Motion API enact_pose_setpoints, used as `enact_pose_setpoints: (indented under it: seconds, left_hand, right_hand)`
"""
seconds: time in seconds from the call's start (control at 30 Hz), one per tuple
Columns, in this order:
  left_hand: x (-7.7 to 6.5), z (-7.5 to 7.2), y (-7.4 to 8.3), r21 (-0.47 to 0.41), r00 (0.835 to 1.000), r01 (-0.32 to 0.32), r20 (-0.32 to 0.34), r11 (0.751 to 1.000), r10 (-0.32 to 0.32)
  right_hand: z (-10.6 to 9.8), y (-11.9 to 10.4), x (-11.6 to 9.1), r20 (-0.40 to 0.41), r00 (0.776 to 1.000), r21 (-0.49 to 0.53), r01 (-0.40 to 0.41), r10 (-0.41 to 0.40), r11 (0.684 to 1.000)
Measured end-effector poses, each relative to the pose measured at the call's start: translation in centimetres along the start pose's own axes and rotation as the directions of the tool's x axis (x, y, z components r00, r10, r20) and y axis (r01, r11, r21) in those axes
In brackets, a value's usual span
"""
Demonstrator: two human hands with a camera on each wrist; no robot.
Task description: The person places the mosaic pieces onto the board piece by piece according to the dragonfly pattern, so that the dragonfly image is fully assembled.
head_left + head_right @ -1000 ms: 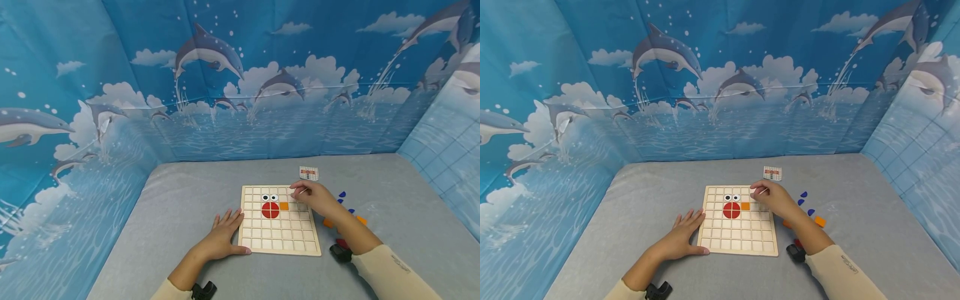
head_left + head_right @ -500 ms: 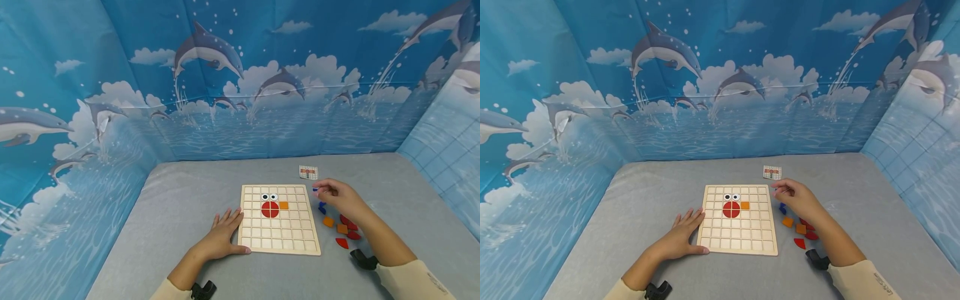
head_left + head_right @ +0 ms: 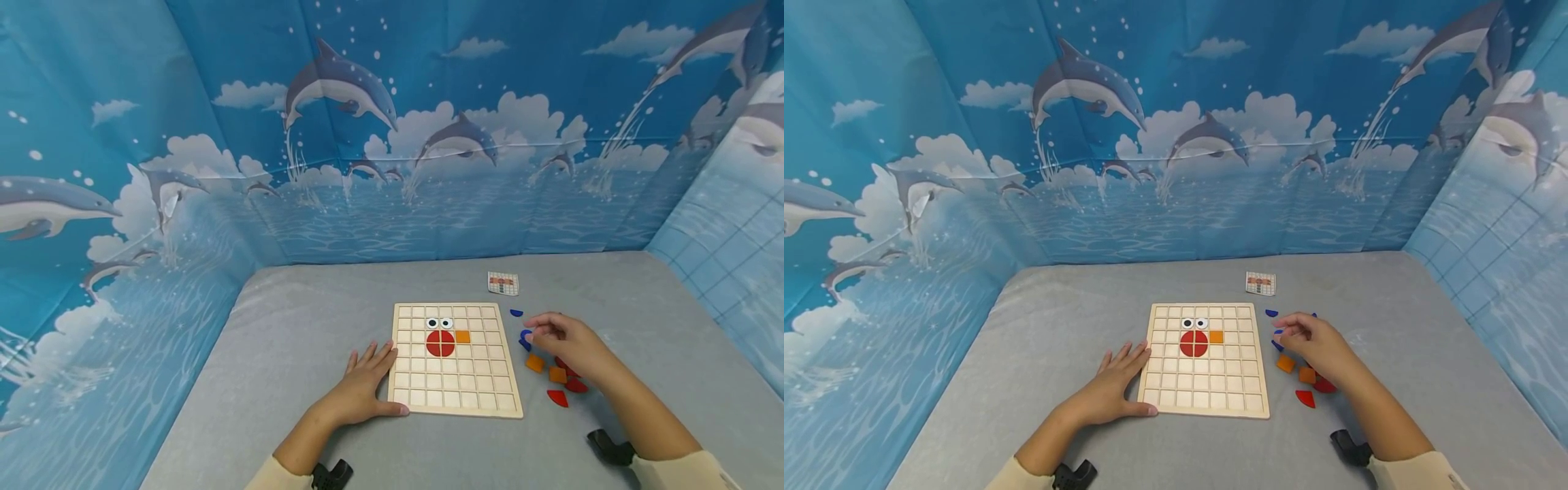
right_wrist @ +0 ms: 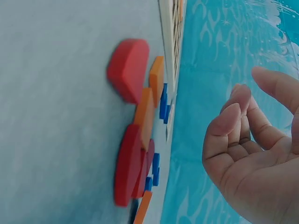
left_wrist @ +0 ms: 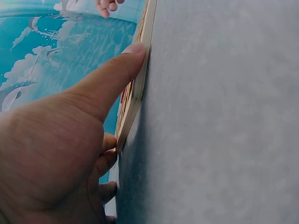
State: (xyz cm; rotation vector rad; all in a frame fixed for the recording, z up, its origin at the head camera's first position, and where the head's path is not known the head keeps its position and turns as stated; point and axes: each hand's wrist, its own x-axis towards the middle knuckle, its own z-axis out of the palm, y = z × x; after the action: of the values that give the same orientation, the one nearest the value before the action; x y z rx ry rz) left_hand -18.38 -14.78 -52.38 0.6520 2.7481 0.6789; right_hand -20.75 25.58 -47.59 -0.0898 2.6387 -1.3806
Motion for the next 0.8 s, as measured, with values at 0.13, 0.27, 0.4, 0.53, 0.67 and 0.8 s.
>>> enact_pose_setpoints:
  seconds: [0.13,0.27,0.4,0.53,0.67,0.8]
  left_hand:
    - [0.0,0.0,0.1,0.002,1.000,-0.002,0.004,1.000,0.002]
    - [-0.1,-0.1,0.2,-0.001,1.000,0.000,0.003,1.000,0.000]
    - [-0.1,-0.2,0.2,-0.002,1.000,-0.003,0.003,1.000,0.003]
    - [-0.1,-0.1,0.2,0.001,1.000,-0.007,0.003,1.000,0.007]
    - [0.0,-0.1,0.2,0.006,1.000,-0.007,-0.004,1.000,0.007]
    - [0.0,-0.1,0.1,0.011,1.000,-0.005,-0.005,1.000,0.005]
  right_hand:
    - [-0.1,0.6,-0.2,0.021,0.999,-0.029,-0.031,0.032,0.999]
    - [-0.3,1.2,-0.3,0.049,0.998,-0.061,-0.041,0.044,0.997]
    - [-0.2,1.8,-0.4,0.076,0.996,-0.084,-0.043,0.049,0.996]
    - [-0.3,2.2,-0.4,0.096,0.994,-0.099,-0.037,0.047,0.994]
    - [-0.4,2.6,-0.3,0.121,0.991,-0.124,-0.043,0.058,0.991]
    - [-0.5,2.9,0.0,0.137,0.987,-0.133,-0.064,0.082,0.989]
